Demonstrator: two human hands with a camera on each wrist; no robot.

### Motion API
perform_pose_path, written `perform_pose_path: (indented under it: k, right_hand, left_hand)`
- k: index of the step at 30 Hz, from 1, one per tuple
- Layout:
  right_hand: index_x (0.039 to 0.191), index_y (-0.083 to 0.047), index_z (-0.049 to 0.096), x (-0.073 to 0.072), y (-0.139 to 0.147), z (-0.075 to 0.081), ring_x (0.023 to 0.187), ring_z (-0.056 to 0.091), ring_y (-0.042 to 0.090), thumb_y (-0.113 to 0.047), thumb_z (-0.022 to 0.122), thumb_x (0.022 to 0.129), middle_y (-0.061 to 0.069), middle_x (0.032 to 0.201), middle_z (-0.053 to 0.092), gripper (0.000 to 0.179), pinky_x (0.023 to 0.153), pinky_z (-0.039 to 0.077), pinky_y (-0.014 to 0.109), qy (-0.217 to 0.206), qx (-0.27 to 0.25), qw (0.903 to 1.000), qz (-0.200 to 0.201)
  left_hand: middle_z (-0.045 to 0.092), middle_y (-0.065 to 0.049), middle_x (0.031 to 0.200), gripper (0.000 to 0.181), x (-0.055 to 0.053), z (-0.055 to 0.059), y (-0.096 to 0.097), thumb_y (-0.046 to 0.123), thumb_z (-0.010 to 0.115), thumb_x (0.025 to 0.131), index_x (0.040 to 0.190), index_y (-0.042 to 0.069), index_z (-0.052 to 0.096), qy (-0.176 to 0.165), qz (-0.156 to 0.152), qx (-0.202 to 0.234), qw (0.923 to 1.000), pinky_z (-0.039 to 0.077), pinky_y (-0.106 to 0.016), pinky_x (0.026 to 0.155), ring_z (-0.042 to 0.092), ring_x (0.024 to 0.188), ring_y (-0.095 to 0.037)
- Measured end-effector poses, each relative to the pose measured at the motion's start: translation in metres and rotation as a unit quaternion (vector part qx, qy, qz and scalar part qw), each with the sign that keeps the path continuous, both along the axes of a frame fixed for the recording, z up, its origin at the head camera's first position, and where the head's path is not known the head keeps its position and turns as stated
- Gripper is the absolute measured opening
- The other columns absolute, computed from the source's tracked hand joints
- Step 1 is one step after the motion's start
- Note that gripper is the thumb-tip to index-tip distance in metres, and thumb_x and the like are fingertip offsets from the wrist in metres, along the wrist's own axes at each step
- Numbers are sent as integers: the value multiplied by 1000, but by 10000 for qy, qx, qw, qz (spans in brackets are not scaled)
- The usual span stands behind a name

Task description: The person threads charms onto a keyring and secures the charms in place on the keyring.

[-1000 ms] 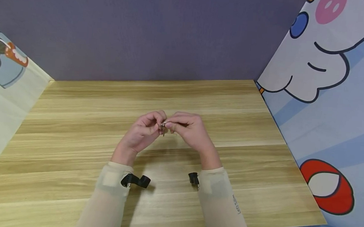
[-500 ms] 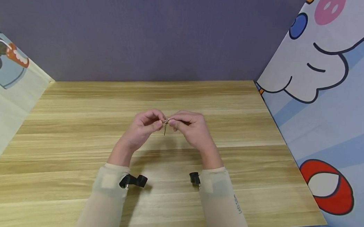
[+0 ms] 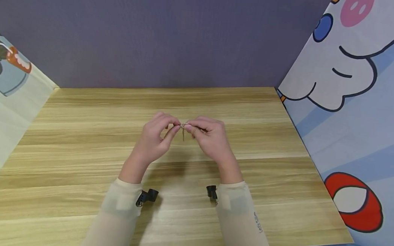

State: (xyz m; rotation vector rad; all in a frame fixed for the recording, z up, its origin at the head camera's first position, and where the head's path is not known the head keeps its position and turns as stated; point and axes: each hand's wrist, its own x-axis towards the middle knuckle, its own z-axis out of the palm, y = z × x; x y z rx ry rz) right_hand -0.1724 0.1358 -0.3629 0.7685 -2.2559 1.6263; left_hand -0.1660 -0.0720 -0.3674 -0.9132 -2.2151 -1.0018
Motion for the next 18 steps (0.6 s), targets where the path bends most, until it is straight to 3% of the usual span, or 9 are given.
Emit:
perform_pose_path:
  k: [4, 10, 14, 18]
  right_hand:
    - [98, -1, 83, 0, 0, 1, 68, 59, 8, -1, 76, 96, 11, 81, 74, 8, 62, 48, 20, 322, 149, 9992, -179]
    - [97, -3, 84, 1, -4, 1, 66, 55, 8, -1, 78, 94, 6, 78, 73, 7, 60, 44, 19, 643, 183, 9973, -289]
    - [95, -3, 84, 1, -7, 2, 65, 56, 7, 2, 79, 92, 8, 76, 73, 7, 60, 43, 18, 951, 102, 9951, -255]
    - [95, -1, 84, 2, -9, 3, 65, 56, 7, 4, 79, 91, 11, 77, 74, 7, 61, 44, 18, 1019, -26, 9946, -198]
  left_hand:
    - [79, -9, 94, 5, -1, 0, 3, 2, 71, 98, 99, 2, 75, 935, 349, -165, 9949, 58, -32, 81, 68, 89, -23]
    - [80, -12, 84, 3, -1, -1, 7, -2, 75, 90, 89, 0, 77, 1956, 747, 16, 9778, 60, -30, 72, 71, 76, -24]
    - [80, -14, 82, 8, -1, -3, 10, -9, 78, 83, 87, -2, 76, 2164, 814, 351, 9723, 61, -31, 70, 71, 72, -25]
    - [79, -15, 81, 10, 0, -6, 14, -11, 76, 81, 85, -3, 75, 2016, 777, 852, 9727, 61, -32, 68, 72, 70, -26]
